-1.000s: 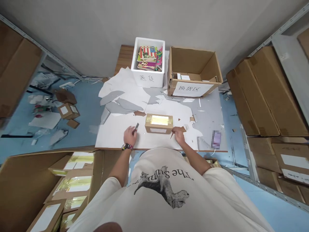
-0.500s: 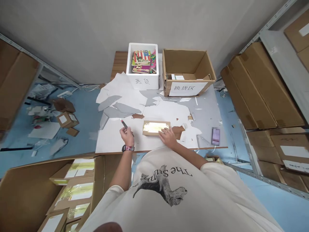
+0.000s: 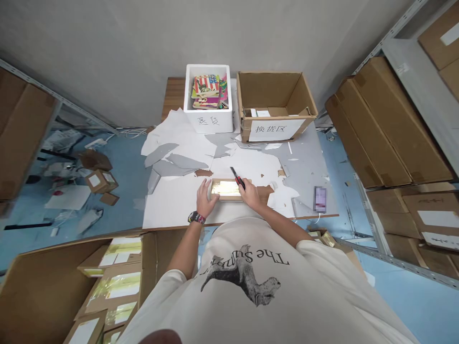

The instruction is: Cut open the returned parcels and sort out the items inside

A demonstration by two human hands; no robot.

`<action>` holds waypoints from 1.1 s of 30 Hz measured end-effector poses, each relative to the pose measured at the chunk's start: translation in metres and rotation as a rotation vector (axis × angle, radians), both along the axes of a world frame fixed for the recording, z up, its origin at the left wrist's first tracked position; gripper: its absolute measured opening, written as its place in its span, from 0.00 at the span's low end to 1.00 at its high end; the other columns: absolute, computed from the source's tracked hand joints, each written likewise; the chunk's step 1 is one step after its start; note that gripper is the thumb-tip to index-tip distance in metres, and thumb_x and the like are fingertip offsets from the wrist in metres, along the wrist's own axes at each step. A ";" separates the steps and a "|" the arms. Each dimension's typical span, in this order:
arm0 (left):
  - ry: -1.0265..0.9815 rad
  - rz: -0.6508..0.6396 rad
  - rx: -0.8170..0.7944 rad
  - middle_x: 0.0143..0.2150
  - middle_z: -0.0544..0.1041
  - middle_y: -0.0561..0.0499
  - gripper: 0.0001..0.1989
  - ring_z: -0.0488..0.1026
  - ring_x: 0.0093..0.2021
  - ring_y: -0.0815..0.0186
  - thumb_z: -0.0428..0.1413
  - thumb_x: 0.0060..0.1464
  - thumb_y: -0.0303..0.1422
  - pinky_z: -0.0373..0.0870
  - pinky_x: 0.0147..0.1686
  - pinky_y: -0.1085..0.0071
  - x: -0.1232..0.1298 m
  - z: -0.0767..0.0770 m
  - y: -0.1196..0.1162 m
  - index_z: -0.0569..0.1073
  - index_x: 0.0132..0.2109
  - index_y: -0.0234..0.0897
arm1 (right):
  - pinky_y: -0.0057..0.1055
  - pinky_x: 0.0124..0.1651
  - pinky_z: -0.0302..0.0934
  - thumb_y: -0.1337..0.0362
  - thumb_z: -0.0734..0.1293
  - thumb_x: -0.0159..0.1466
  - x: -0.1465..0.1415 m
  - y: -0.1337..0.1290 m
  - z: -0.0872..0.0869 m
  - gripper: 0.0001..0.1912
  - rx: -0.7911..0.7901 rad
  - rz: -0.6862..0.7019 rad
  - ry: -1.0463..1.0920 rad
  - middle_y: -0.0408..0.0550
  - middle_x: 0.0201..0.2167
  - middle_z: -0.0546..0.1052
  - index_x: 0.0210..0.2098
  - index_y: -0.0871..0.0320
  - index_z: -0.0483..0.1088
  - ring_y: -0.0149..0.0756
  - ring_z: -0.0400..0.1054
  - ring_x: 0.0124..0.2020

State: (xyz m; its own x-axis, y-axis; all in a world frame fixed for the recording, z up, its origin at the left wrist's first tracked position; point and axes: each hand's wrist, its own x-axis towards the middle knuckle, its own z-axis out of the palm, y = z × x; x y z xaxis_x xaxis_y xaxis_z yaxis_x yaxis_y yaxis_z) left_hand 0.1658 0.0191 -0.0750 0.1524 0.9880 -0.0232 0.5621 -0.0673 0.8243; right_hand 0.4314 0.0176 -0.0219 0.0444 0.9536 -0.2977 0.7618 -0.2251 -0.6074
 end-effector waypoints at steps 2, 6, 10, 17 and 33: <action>-0.083 -0.018 -0.152 0.82 0.67 0.39 0.44 0.72 0.74 0.45 0.64 0.65 0.44 0.78 0.65 0.49 -0.013 -0.004 0.004 0.62 0.84 0.45 | 0.40 0.52 0.69 0.58 0.58 0.81 0.004 0.002 0.011 0.20 -0.009 0.186 -0.101 0.56 0.55 0.84 0.64 0.52 0.74 0.53 0.80 0.50; -0.179 -0.061 -0.303 0.82 0.68 0.43 0.49 0.81 0.65 0.51 0.65 0.63 0.46 0.83 0.52 0.61 -0.020 -0.010 0.006 0.58 0.86 0.51 | 0.42 0.55 0.68 0.58 0.58 0.83 0.000 0.015 0.032 0.20 -0.028 0.585 -0.313 0.59 0.61 0.83 0.68 0.51 0.73 0.52 0.81 0.51; -0.149 -0.044 -0.274 0.79 0.73 0.44 0.51 0.83 0.60 0.54 0.67 0.60 0.46 0.81 0.56 0.61 -0.018 -0.011 0.007 0.59 0.86 0.50 | 0.41 0.53 0.68 0.68 0.59 0.81 -0.021 0.031 0.040 0.22 -0.027 0.776 -0.472 0.60 0.57 0.84 0.71 0.52 0.69 0.50 0.83 0.48; 0.036 -0.063 -0.281 0.71 0.81 0.49 0.50 0.85 0.47 0.59 0.68 0.61 0.50 0.80 0.53 0.63 -0.023 -0.005 0.010 0.60 0.85 0.56 | 0.42 0.54 0.68 0.67 0.65 0.77 -0.043 0.035 0.042 0.23 -0.067 0.803 -0.540 0.65 0.51 0.86 0.70 0.59 0.69 0.52 0.83 0.49; 0.257 -0.126 -0.262 0.62 0.84 0.48 0.48 0.84 0.47 0.54 0.64 0.66 0.53 0.78 0.54 0.59 -0.022 0.002 0.010 0.57 0.86 0.56 | 0.46 0.54 0.65 0.70 0.68 0.75 0.044 -0.005 0.057 0.20 -0.156 0.744 -0.698 0.69 0.49 0.87 0.64 0.63 0.74 0.58 0.85 0.51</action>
